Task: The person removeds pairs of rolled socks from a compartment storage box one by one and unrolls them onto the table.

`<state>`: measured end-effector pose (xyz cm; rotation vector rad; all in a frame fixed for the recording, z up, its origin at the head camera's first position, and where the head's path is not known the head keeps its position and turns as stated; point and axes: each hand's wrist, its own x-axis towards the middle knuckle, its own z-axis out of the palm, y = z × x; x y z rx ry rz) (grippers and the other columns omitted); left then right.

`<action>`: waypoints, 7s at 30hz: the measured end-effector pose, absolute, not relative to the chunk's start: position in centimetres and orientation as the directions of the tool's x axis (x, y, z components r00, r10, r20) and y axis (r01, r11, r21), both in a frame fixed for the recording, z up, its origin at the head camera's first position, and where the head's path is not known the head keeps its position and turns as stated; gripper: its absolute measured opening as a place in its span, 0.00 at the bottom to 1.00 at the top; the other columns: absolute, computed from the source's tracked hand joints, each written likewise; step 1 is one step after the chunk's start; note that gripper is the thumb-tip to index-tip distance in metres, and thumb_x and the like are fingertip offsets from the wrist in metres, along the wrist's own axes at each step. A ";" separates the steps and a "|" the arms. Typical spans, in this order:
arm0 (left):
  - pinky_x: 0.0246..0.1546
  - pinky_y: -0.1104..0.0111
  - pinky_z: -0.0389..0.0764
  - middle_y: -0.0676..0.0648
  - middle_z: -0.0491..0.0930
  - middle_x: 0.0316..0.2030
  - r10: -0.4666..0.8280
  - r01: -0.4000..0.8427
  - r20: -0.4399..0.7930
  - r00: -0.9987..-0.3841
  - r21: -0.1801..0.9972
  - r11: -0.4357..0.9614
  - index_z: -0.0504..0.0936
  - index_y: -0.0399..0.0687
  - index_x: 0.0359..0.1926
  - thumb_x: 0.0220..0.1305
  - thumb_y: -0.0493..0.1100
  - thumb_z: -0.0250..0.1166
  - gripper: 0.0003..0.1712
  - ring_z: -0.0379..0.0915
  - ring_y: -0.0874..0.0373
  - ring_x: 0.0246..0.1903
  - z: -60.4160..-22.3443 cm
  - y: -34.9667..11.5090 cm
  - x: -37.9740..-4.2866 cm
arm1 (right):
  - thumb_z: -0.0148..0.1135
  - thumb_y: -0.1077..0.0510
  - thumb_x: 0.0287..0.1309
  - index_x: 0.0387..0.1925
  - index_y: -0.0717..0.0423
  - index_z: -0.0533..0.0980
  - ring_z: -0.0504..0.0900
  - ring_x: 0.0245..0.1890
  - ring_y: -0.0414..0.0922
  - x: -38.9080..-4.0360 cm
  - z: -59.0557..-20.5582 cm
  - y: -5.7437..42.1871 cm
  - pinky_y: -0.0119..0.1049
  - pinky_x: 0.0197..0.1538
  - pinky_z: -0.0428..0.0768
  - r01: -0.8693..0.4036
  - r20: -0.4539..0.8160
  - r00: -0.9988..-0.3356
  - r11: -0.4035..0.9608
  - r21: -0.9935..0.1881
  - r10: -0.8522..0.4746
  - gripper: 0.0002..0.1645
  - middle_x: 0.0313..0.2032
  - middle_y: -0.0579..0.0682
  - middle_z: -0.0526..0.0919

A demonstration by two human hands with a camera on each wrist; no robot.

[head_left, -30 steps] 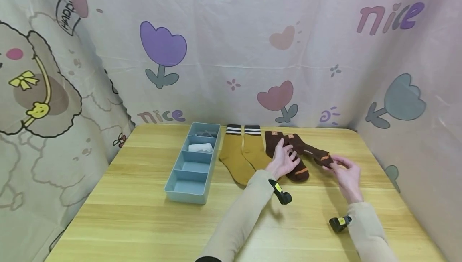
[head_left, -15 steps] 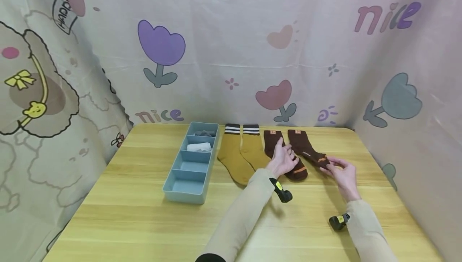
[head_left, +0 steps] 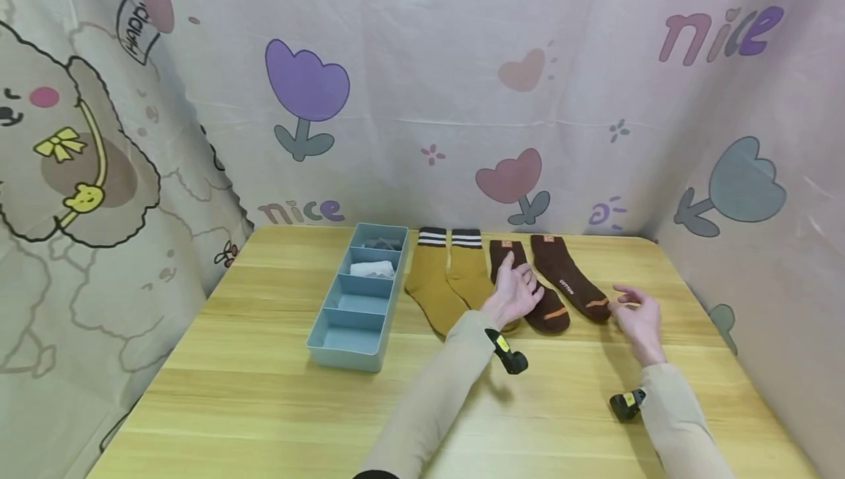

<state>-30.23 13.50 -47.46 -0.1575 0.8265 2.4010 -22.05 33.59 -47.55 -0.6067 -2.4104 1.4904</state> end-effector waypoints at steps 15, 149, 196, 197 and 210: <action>0.82 0.58 0.39 0.38 0.39 0.81 0.414 -0.447 -0.220 -0.883 0.661 -0.603 0.44 0.35 0.79 0.78 0.56 0.37 0.40 0.34 0.46 0.81 -43.9 9.5 -27.6 | 0.60 0.70 0.62 0.43 0.38 0.78 0.79 0.32 0.26 -22.7 -45.8 30.7 0.24 0.32 0.82 -0.061 0.153 -0.938 0.285 -0.956 0.312 0.21 0.33 0.33 0.76; 0.33 0.73 0.80 0.30 0.73 0.51 0.105 0.022 -0.022 -0.994 0.916 0.400 0.69 0.32 0.68 0.64 0.31 0.65 0.32 0.76 0.62 0.31 -45.2 -24.6 -22.6 | 0.65 0.68 0.58 0.60 0.58 0.79 0.81 0.44 0.44 -28.2 -39.6 6.1 0.31 0.46 0.83 -0.639 0.316 -0.573 0.170 -0.751 -0.757 0.26 0.63 0.58 0.80; 0.47 0.81 0.80 0.52 0.89 0.39 0.725 0.472 -0.010 -0.689 0.752 0.460 0.91 0.46 0.42 0.58 0.24 0.65 0.17 0.80 0.73 0.42 -48.1 -8.7 -15.8 | 0.65 0.65 0.57 0.61 0.64 0.76 0.71 0.66 0.37 -19.4 -48.6 19.3 0.31 0.67 0.70 -0.440 0.010 -0.418 0.192 -0.877 -0.908 0.29 0.64 0.69 0.74; 0.49 0.80 0.80 0.53 0.89 0.41 0.742 0.484 -0.024 -0.670 0.744 0.461 0.90 0.47 0.42 0.58 0.23 0.62 0.20 0.80 0.73 0.45 -48.0 -8.8 -15.8 | 0.66 0.64 0.57 0.61 0.64 0.77 0.72 0.64 0.37 -19.3 -48.6 19.2 0.31 0.67 0.70 -0.446 0.015 -0.426 0.195 -0.873 -0.904 0.28 0.63 0.68 0.75; 0.47 0.82 0.78 0.55 0.90 0.40 0.724 0.447 -0.083 -0.685 0.737 0.507 0.90 0.48 0.44 0.59 0.32 0.70 0.13 0.81 0.75 0.41 -47.9 -8.1 -15.6 | 0.74 0.58 0.53 0.49 0.61 0.82 0.78 0.43 0.48 -19.3 -48.9 18.1 0.34 0.48 0.79 -0.531 0.106 -0.502 0.210 -0.821 -0.858 0.21 0.45 0.59 0.84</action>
